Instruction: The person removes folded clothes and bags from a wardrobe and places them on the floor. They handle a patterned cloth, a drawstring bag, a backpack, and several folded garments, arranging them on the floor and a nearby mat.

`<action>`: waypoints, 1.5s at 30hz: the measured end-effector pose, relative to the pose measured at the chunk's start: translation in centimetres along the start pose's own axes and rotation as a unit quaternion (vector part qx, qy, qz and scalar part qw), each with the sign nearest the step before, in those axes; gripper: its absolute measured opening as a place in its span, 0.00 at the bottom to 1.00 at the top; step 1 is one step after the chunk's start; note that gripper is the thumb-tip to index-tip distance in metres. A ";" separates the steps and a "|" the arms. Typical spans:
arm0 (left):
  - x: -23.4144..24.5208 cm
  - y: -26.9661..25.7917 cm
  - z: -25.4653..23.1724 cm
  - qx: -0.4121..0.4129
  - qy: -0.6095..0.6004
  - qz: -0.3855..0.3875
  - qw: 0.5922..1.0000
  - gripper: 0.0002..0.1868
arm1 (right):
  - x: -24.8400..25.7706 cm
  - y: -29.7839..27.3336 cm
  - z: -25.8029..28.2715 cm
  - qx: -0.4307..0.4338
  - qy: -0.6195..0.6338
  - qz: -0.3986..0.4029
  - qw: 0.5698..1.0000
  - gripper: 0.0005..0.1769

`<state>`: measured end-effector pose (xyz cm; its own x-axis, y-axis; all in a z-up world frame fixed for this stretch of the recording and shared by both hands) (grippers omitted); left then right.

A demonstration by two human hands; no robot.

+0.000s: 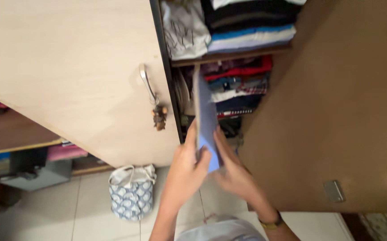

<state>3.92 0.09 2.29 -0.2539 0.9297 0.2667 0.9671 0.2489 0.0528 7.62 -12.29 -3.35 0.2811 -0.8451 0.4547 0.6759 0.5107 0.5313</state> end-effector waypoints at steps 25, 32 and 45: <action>-0.8 19.0 -2.0 -0.183 -0.109 -0.318 0.924 0.35 | -1.5 32.2 -4.6 0.200 0.137 -0.158 0.957 0.27; -0.8 21.6 -0.9 -0.245 0.032 -0.393 0.886 0.28 | 1.0 35.2 -6.0 -0.008 -0.271 -0.144 0.952 0.16; -1.4 20.3 -2.1 -0.283 0.136 -0.373 0.873 0.33 | -1.6 39.4 -8.7 0.126 -0.242 -0.160 0.949 0.09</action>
<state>23.98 3.32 4.99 -0.8779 0.4482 0.1686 0.4068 0.5123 0.7563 39.77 7.80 10.64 -0.2982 -0.8225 0.4843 0.4726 0.3136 0.8236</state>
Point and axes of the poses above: each hand's wrist, its own y-axis towards the middle knuckle, its own x-axis out of the back of the hand, z = x × y, the point moved 4 cm from there along y, towards the middle knuckle, and after that the axes turned 6 degrees about -z, right-handed, at the moved point
